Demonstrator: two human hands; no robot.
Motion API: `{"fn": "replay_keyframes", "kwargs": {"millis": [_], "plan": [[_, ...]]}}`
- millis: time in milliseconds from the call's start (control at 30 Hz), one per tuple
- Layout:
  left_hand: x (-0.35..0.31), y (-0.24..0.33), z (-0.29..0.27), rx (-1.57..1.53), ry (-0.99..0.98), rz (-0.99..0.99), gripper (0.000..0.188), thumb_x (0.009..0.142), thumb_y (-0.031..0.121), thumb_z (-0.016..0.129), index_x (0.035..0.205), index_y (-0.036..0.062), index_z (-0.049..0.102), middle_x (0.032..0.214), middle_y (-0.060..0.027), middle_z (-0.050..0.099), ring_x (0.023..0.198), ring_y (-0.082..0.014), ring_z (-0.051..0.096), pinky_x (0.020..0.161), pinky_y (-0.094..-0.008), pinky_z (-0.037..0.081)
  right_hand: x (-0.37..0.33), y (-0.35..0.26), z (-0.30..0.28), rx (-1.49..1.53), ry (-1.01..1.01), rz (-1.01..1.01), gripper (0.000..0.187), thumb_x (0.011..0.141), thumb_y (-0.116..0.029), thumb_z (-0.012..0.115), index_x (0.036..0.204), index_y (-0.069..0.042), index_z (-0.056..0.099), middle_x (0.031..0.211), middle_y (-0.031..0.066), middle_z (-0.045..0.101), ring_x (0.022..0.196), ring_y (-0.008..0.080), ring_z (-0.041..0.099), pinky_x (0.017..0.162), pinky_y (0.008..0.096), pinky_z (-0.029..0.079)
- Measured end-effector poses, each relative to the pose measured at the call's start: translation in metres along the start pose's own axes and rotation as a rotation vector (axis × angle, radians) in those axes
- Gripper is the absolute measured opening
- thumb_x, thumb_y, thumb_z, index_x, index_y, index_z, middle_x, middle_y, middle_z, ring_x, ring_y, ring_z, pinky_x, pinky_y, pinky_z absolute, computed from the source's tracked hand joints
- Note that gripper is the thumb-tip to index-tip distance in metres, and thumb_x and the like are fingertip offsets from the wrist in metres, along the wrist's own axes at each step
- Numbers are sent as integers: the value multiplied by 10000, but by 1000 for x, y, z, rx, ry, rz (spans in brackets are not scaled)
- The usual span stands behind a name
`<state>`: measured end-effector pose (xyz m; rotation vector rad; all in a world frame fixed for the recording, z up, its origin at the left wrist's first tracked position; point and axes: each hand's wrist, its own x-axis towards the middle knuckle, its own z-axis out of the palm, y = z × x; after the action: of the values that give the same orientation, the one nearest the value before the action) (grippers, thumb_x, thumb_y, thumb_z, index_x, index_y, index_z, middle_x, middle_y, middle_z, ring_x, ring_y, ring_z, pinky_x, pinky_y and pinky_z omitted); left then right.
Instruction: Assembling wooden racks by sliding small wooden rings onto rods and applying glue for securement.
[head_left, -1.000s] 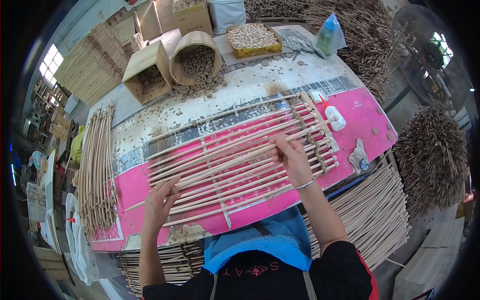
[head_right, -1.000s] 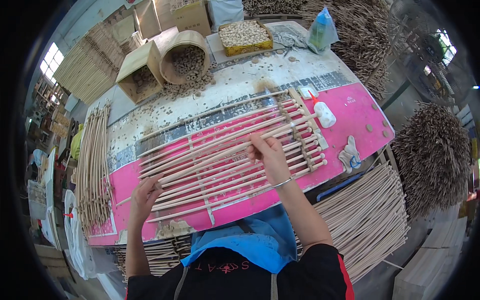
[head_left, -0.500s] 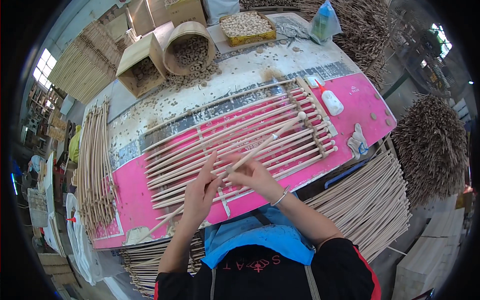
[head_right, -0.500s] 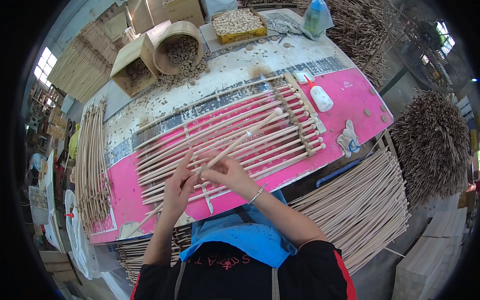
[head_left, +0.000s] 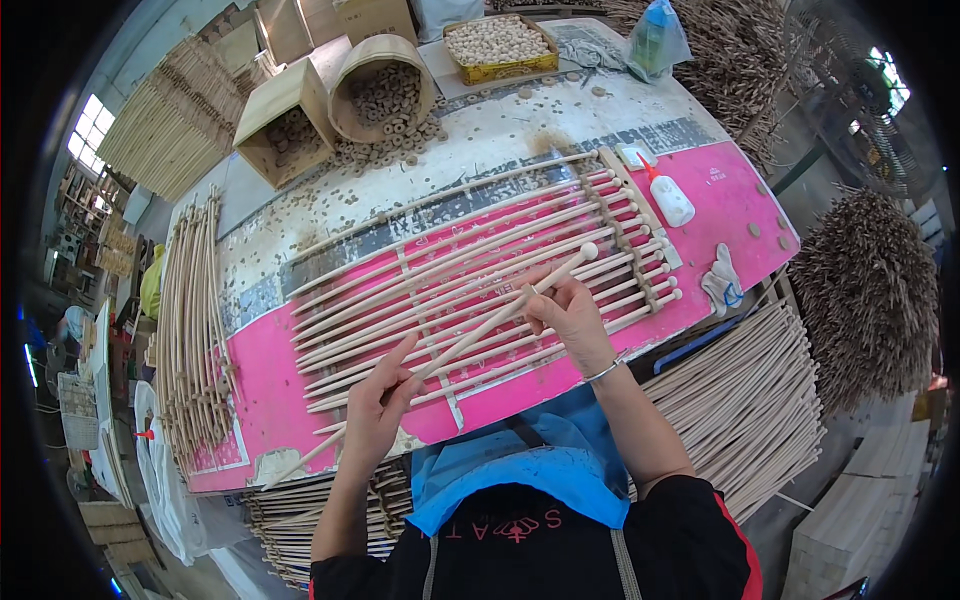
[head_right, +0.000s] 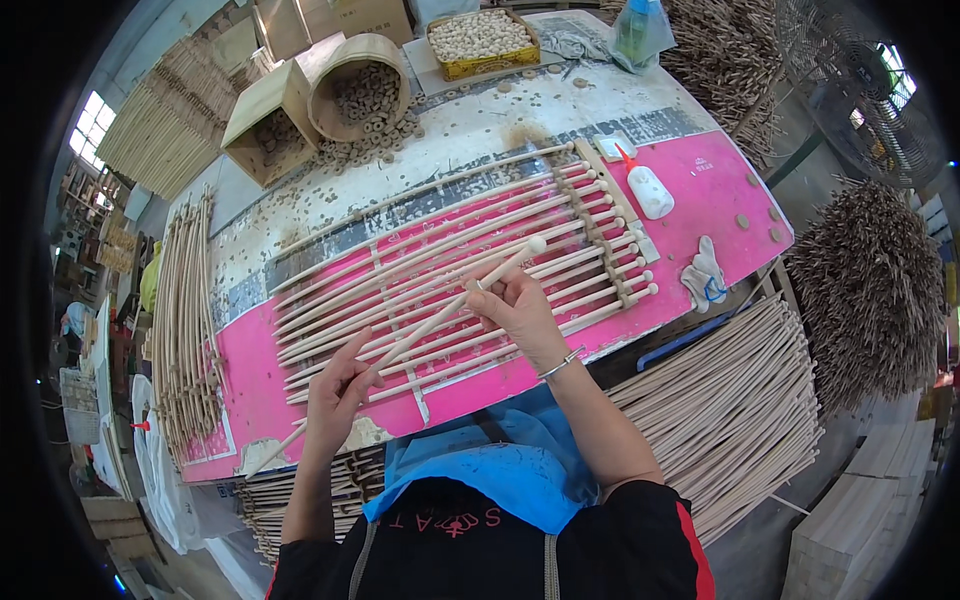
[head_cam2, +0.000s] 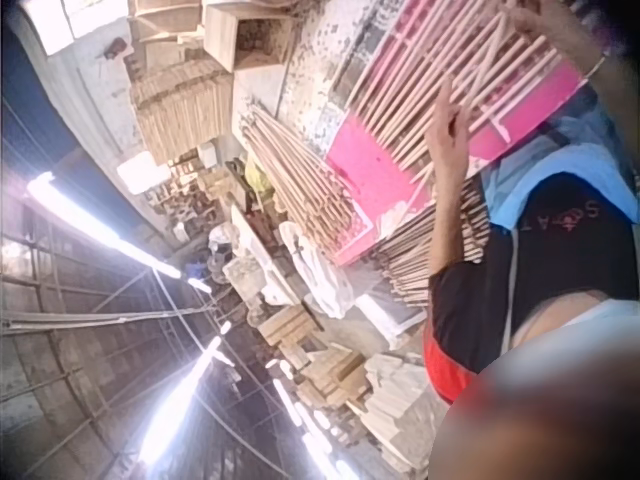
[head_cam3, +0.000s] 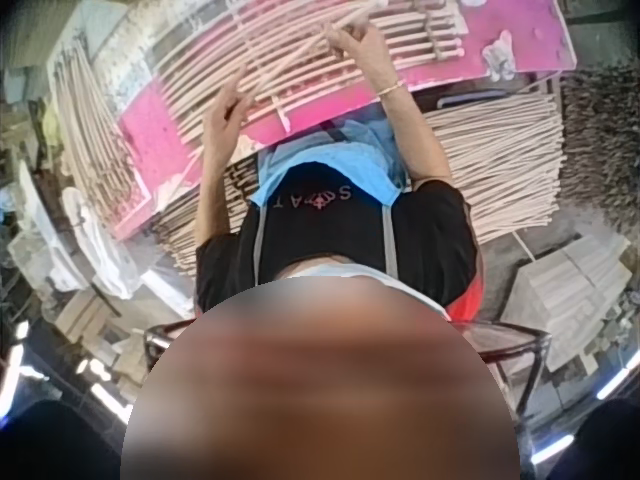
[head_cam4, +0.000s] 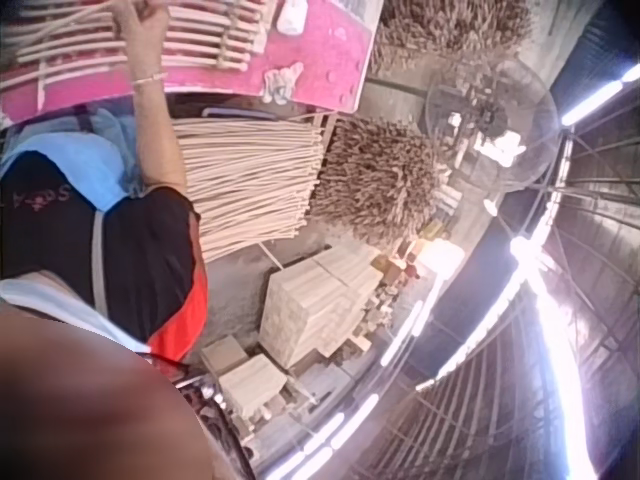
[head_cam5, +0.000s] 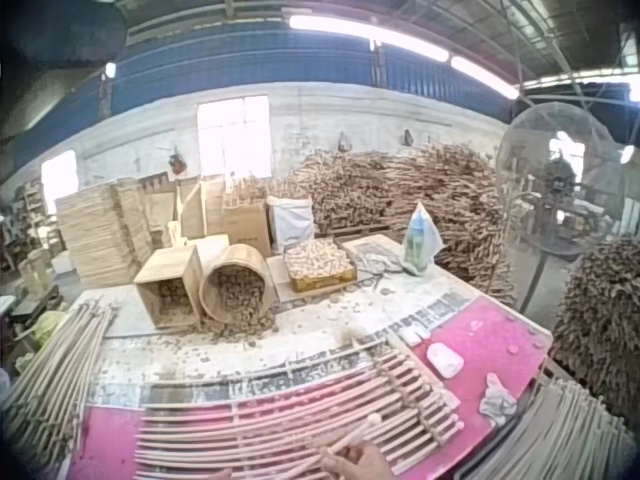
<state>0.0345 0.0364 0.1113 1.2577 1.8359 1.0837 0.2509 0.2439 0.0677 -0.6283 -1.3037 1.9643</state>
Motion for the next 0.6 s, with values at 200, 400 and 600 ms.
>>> {"fn": "replay_keyframes", "kwargs": {"millis": [200,400,600], "plan": [[5,2,-3,16,-4,-18,522,997,11,635,1506,94,553,835,-37,702,729,-75,593,679,-237,489,1,4,-4,86,-23,21,450,954,-205,767,1342,-23,631,859,5,654,717,70,597,634,217,503],[14,-5,0,43,-5,7,455,996,18,640,1447,75,611,851,-47,707,762,-86,638,684,-250,511,1,3,-19,57,-48,20,415,969,-151,738,1347,-18,631,850,-9,640,722,67,593,651,214,503],[28,-4,-1,71,-24,-31,362,989,17,640,1348,47,682,916,-79,730,808,-135,709,737,-256,536,13,12,-26,51,42,47,303,985,-157,733,1248,-28,653,837,-24,622,673,50,600,587,205,516]]}}
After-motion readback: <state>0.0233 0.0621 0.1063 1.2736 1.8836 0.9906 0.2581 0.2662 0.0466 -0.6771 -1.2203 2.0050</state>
